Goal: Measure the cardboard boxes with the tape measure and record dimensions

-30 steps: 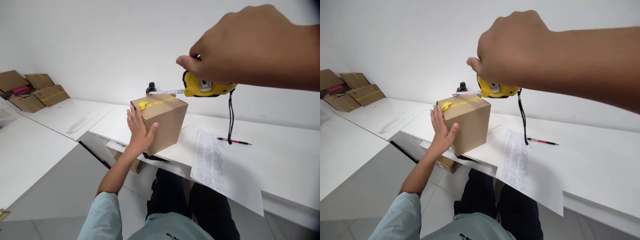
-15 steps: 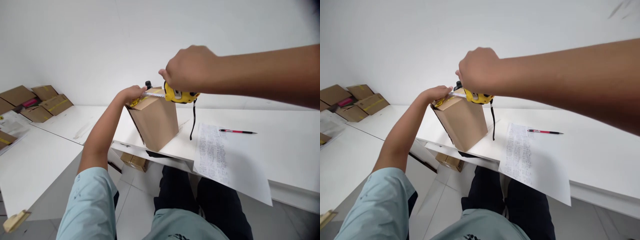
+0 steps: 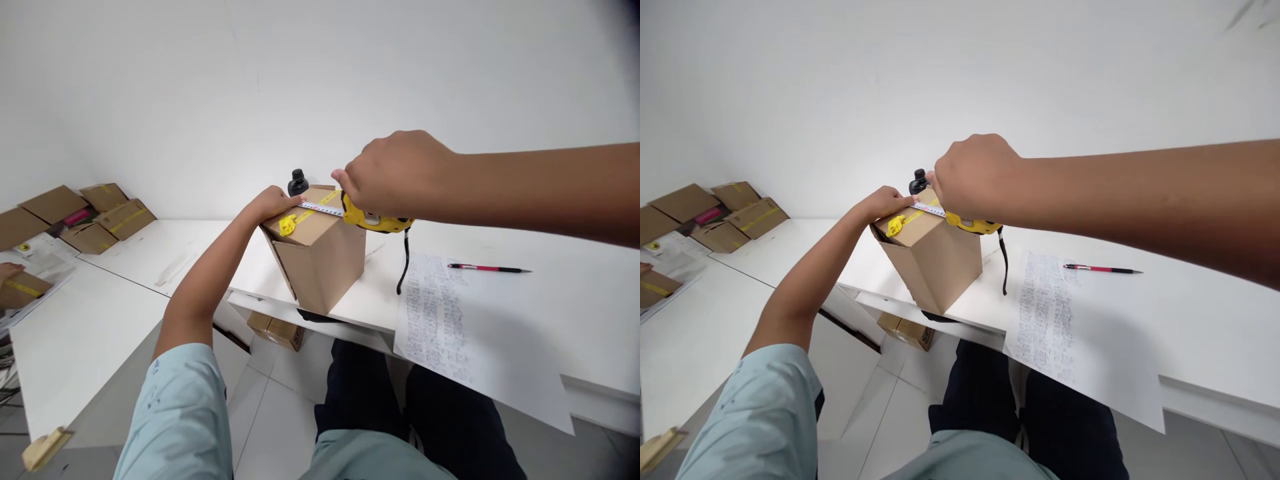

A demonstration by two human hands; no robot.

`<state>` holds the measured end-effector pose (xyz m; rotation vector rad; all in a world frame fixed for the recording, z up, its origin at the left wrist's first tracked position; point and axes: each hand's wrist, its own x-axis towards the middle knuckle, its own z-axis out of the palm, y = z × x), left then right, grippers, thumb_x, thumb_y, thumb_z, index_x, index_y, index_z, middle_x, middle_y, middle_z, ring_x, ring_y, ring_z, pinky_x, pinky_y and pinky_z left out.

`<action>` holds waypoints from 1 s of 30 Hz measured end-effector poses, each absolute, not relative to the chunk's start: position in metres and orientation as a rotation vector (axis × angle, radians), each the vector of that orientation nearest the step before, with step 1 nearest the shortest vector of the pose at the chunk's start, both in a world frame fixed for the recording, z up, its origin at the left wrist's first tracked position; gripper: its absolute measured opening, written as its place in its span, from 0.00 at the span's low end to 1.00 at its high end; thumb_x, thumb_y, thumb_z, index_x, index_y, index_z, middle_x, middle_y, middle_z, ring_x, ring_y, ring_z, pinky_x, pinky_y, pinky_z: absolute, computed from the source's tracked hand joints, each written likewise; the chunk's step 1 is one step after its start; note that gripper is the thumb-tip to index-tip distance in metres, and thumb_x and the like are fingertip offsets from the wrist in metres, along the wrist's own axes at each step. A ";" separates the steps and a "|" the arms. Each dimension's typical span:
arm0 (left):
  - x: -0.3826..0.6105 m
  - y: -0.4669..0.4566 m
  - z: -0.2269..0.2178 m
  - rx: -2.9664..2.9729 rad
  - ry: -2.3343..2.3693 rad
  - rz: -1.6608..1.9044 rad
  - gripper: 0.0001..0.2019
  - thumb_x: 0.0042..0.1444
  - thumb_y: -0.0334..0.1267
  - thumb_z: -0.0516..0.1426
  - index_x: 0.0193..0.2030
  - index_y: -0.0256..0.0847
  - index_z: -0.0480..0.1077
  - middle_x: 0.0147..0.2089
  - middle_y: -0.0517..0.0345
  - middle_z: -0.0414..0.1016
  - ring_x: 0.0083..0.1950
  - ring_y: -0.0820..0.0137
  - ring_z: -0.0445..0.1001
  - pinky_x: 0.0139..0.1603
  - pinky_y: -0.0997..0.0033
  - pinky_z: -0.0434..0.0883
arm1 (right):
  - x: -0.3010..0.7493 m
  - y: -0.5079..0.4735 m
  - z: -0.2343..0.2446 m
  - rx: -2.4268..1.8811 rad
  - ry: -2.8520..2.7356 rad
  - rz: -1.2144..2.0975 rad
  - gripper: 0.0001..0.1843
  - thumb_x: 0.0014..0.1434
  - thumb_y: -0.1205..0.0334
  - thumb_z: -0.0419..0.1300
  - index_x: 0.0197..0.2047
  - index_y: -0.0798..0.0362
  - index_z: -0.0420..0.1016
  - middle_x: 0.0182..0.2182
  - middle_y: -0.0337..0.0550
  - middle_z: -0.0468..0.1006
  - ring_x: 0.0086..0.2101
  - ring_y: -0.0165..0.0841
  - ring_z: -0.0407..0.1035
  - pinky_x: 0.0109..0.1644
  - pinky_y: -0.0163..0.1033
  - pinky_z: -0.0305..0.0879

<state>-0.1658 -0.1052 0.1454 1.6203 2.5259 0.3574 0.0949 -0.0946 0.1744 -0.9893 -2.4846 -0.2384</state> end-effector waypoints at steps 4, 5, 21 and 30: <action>-0.153 -0.112 0.142 1.574 2.481 0.498 0.26 0.56 0.67 0.64 0.33 0.42 0.75 0.40 0.47 0.83 0.41 0.58 0.80 0.36 0.64 0.69 | 0.097 -0.086 0.169 -0.908 -2.518 -0.246 0.28 0.69 0.41 0.54 0.24 0.51 0.70 0.20 0.48 0.63 0.33 0.41 0.68 0.41 0.46 0.63; -0.151 -0.114 0.142 1.572 2.474 0.519 0.26 0.56 0.66 0.65 0.33 0.42 0.75 0.40 0.48 0.83 0.41 0.58 0.80 0.36 0.64 0.69 | 0.098 -0.086 0.168 -0.851 -2.505 -0.247 0.29 0.69 0.39 0.53 0.24 0.50 0.70 0.20 0.48 0.63 0.34 0.42 0.68 0.41 0.46 0.63; -0.140 -0.118 0.157 1.643 2.383 0.440 0.22 0.58 0.61 0.62 0.42 0.44 0.79 0.43 0.43 0.83 0.54 0.46 0.80 0.53 0.54 0.77 | 0.110 -0.105 0.170 -1.137 -2.395 -0.284 0.29 0.73 0.48 0.45 0.27 0.53 0.71 0.23 0.48 0.66 0.28 0.36 0.65 0.35 0.43 0.59; -0.164 -0.115 0.156 1.601 2.269 0.710 0.32 0.64 0.70 0.53 0.53 0.45 0.81 0.51 0.41 0.84 0.62 0.47 0.79 0.61 0.52 0.76 | 0.111 -0.106 0.171 -1.192 -2.429 -0.275 0.27 0.74 0.52 0.41 0.33 0.52 0.75 0.32 0.53 0.75 0.31 0.40 0.67 0.35 0.44 0.54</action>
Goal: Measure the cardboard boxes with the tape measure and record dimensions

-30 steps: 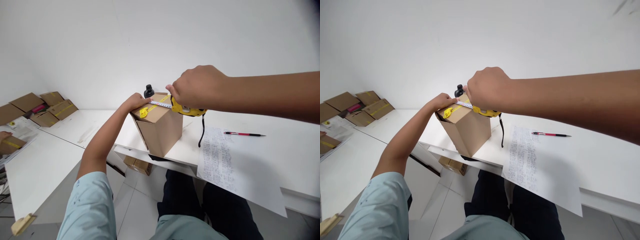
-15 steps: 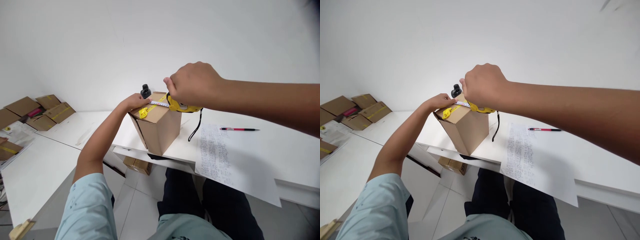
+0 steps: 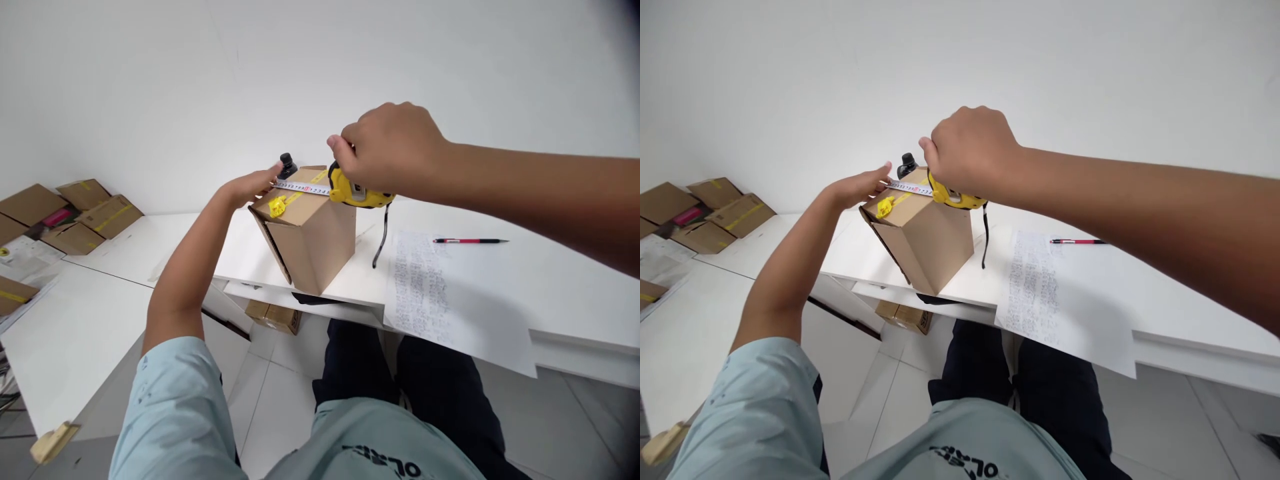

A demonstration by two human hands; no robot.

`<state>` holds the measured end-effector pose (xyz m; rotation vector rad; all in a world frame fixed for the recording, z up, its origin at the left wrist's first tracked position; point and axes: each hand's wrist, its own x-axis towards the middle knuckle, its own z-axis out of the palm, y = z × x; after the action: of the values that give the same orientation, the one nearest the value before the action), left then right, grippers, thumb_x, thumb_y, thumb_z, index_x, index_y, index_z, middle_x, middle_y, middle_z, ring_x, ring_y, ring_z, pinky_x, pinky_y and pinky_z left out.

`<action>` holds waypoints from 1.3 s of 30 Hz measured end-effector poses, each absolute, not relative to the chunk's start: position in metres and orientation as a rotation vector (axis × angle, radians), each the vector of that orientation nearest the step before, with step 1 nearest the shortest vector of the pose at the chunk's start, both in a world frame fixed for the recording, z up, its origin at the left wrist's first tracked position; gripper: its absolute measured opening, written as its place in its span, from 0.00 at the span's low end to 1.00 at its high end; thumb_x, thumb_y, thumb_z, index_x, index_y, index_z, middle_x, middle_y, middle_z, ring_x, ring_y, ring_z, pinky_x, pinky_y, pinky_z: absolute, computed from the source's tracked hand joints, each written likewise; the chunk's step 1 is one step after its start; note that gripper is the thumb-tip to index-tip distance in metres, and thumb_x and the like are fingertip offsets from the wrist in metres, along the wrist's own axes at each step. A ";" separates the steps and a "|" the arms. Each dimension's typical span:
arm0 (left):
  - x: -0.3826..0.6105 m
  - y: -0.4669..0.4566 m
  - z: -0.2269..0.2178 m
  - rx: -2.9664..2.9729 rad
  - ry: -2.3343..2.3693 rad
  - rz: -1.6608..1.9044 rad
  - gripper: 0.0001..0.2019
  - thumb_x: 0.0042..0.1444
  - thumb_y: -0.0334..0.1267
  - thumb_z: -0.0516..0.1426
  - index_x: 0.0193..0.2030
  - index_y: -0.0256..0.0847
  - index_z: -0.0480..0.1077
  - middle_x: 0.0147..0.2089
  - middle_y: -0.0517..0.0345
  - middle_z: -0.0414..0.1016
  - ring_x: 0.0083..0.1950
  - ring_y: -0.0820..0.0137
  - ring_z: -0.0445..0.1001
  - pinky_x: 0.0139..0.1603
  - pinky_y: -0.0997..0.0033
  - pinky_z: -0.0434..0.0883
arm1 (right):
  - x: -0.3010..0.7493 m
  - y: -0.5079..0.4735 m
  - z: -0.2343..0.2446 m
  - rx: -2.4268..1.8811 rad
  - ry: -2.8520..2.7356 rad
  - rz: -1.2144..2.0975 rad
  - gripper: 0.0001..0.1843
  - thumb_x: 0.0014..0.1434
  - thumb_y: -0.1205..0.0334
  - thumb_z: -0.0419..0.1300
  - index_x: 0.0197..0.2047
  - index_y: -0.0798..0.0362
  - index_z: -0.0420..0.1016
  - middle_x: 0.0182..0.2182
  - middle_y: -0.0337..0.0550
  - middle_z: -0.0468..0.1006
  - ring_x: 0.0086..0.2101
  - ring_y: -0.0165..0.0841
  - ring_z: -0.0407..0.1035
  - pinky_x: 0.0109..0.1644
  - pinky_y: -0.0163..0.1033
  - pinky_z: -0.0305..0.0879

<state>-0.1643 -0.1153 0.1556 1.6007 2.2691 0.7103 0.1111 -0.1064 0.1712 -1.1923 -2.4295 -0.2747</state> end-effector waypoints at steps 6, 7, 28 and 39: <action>-0.151 -0.175 0.136 2.065 2.247 0.852 0.46 0.67 0.74 0.49 0.79 0.41 0.58 0.83 0.38 0.54 0.85 0.45 0.50 0.81 0.44 0.54 | 0.129 -0.104 0.189 -1.155 -2.301 -0.313 0.26 0.74 0.53 0.40 0.39 0.54 0.76 0.38 0.53 0.78 0.36 0.38 0.65 0.36 0.44 0.48; -0.145 -0.189 0.126 2.231 2.196 0.886 0.48 0.65 0.75 0.50 0.80 0.42 0.58 0.84 0.39 0.51 0.86 0.45 0.45 0.83 0.43 0.49 | 0.135 -0.103 0.192 -1.146 -2.243 -0.334 0.27 0.73 0.53 0.39 0.41 0.54 0.77 0.39 0.53 0.79 0.37 0.38 0.65 0.36 0.45 0.47; -0.256 -0.220 0.026 1.440 2.652 1.365 0.34 0.68 0.66 0.54 0.67 0.40 0.65 0.67 0.35 0.74 0.68 0.48 0.73 0.68 0.48 0.71 | 0.161 -0.098 0.130 -1.062 -2.123 -0.483 0.24 0.68 0.52 0.48 0.25 0.52 0.73 0.29 0.47 0.76 0.25 0.30 0.55 0.28 0.41 0.44; -0.087 -0.313 -0.044 1.748 1.607 0.899 0.26 0.68 0.59 0.61 0.68 0.56 0.73 0.65 0.52 0.81 0.61 0.56 0.81 0.65 0.55 0.77 | 0.113 -0.077 0.115 -0.929 -2.217 -0.330 0.31 0.74 0.46 0.43 0.31 0.53 0.78 0.29 0.49 0.76 0.28 0.33 0.61 0.35 0.41 0.46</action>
<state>-0.0871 -0.3128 -0.0443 1.7482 1.6070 0.8991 0.1128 -0.0768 0.1155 -0.9290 -2.2172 -0.3302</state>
